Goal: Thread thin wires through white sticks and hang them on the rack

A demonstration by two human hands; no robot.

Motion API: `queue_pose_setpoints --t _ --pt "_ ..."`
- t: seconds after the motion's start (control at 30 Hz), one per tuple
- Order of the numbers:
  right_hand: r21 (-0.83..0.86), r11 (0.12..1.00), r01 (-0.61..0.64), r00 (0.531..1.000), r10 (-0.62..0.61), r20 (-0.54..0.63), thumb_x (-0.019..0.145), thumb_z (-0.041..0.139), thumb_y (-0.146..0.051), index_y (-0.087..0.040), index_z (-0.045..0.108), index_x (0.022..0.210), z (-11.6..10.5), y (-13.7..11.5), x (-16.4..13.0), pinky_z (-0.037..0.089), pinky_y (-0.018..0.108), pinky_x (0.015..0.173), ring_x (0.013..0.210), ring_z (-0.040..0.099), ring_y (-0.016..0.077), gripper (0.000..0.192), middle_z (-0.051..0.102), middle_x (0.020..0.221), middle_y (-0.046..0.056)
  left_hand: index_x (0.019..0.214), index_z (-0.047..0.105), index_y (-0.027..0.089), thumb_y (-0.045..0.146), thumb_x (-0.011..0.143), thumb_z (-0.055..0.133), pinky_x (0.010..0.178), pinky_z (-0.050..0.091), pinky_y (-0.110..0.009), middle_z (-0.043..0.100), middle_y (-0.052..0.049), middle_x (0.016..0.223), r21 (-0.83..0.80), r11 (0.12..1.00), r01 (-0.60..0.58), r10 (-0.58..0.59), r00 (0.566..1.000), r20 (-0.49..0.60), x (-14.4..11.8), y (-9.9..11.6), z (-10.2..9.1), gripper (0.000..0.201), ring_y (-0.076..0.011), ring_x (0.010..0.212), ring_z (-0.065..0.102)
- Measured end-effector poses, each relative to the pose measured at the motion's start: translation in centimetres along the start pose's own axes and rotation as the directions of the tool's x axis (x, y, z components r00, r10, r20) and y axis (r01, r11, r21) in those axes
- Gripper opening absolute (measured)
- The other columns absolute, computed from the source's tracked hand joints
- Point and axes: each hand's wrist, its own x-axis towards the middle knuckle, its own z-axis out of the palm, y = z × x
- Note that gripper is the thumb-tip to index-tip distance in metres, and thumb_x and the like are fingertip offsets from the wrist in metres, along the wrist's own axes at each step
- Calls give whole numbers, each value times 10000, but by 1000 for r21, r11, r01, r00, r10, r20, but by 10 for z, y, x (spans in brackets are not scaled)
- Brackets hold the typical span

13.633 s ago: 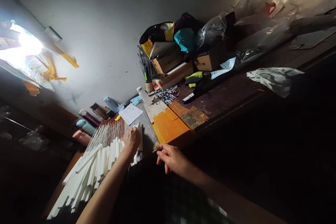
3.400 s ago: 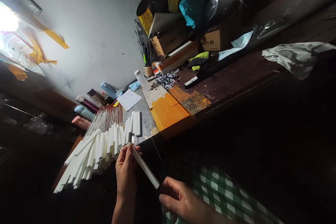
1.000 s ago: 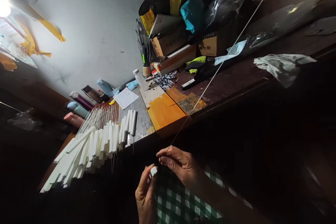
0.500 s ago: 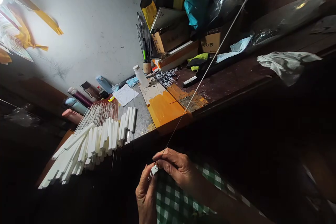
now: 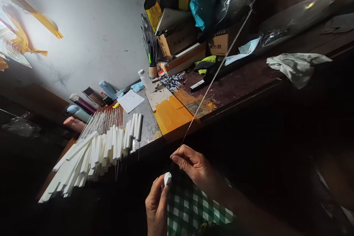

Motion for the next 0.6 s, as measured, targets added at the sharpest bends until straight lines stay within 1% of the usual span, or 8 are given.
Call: queue_pose_setpoints --t 0.07,0.13,0.17,0.23,0.33,0.4,0.47,0.6 --pt "4 1000 -16 996 16 86 925 568 -337 -198 628 770 2 3 -1 468 237 690 740 575 124 217 576 779 -17 1011 759 228 382 758 750 876 512 -288 750 -57 1020 -5 1000 -23 23 1000 17 1 -2 -1 297 -235 995 663" --pt "37 997 -69 987 63 148 911 585 -331 -198 630 794 4 7 -2 470 238 687 745 579 127 183 593 790 -16 1016 759 231 391 764 743 914 497 -290 746 -55 1046 -14 1000 -11 11 1000 24 2 -5 -1 299 -238 1033 655" --pt "63 994 -93 987 83 140 906 591 -342 -203 631 842 4 8 -1 472 239 693 756 579 130 158 601 807 -15 1020 757 232 396 765 742 918 496 -292 747 -54 1047 -11 1000 6 -6 1000 24 2 -6 -2 304 -239 1037 656" --pt "112 987 -114 992 108 60 906 585 -384 -213 616 926 1 7 2 470 239 690 743 559 124 174 592 814 -21 1027 754 233 401 763 744 899 506 -294 754 -54 1018 13 999 36 -36 999 22 2 -6 -3 313 -236 1003 670" --pt "121 988 -91 994 97 -41 912 560 -415 -211 603 900 -5 2 6 448 231 643 662 496 104 209 534 757 -37 1041 750 227 402 762 745 880 512 -304 754 -62 1007 57 998 29 -30 999 28 1 -6 -4 329 -240 965 682" --pt "84 994 -75 997 77 -21 910 561 -391 -205 600 849 -6 2 6 437 231 632 653 485 103 200 517 746 -36 1045 749 224 403 763 743 876 513 -308 752 -67 1014 63 998 28 -31 999 38 1 -5 -3 335 -246 965 684" --pt "46 996 -71 997 69 41 908 561 -361 -200 591 799 -2 6 3 433 233 631 673 501 109 197 519 752 -29 1041 752 223 401 764 741 878 517 -307 752 -69 1026 45 998 35 -37 998 43 1 -5 -1 329 -251 985 680" --pt "34 994 -101 990 97 99 900 571 -344 -197 586 754 8 18 -4 450 239 649 717 537 125 208 542 777 -15 1028 759 214 401 758 744 920 517 -334 747 -76 1061 8 999 45 -45 999 28 2 -8 1 329 -277 1055 658"
